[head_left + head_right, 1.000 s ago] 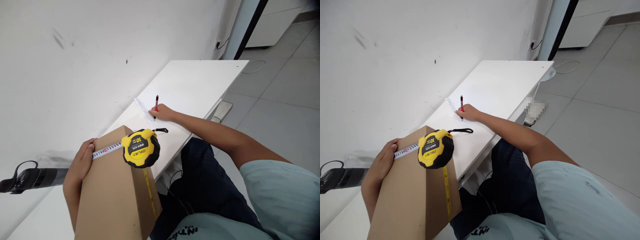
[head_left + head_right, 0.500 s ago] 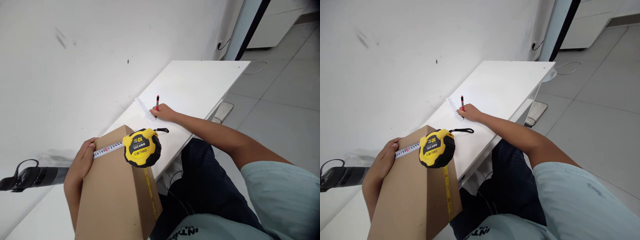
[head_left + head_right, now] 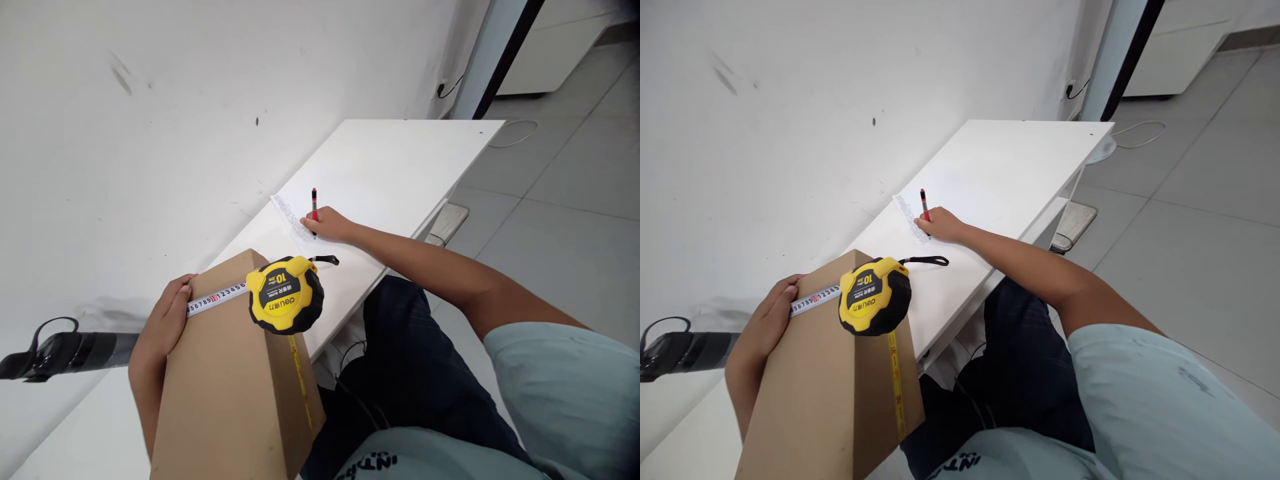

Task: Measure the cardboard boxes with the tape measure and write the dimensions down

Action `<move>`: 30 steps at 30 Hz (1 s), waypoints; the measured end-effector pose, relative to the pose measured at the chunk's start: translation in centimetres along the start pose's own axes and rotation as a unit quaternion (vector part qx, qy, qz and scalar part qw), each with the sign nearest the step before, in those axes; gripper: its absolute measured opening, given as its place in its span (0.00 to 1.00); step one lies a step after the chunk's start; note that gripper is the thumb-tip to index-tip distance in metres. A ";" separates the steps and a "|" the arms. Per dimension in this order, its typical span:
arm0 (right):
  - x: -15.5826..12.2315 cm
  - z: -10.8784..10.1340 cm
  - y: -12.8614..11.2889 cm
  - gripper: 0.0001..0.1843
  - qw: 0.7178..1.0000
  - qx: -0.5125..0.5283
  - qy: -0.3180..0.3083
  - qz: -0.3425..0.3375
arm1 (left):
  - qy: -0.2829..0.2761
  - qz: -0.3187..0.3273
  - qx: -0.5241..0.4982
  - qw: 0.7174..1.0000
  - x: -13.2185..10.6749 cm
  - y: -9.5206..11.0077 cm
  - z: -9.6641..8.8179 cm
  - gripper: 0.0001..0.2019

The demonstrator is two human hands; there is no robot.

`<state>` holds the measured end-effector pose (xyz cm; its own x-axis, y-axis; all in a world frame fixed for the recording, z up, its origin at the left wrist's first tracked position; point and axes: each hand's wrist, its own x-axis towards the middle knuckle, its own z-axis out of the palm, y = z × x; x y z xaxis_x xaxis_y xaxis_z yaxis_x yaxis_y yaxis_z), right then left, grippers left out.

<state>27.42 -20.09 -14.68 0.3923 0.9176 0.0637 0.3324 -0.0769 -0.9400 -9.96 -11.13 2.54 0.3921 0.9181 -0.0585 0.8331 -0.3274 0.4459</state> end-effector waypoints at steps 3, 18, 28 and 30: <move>0.0 0.0 0.2 0.25 1.000 0.001 0.003 0.000 | -0.002 0.002 0.003 1.000 0.0 0.0 0.1 0.26; -1.0 1.1 1.8 0.38 0.994 -0.055 0.076 -0.049 | -0.034 0.065 0.027 0.997 -0.9 -0.4 0.5 0.23; -1.6 1.2 4.4 0.31 0.949 -0.229 0.140 -0.164 | -0.057 0.109 0.002 0.992 -1.1 -0.9 1.4 0.22; -1.5 1.0 4.5 0.30 0.941 -0.264 0.126 -0.169 | -0.059 0.129 -0.002 0.990 -0.7 -1.3 1.6 0.24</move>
<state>27.45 -21.40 -19.29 0.3559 0.8084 0.4688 0.8284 -0.0407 -0.5587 -10.74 -11.69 0.59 0.6348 0.7714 -0.0455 0.6977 -0.5468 0.4628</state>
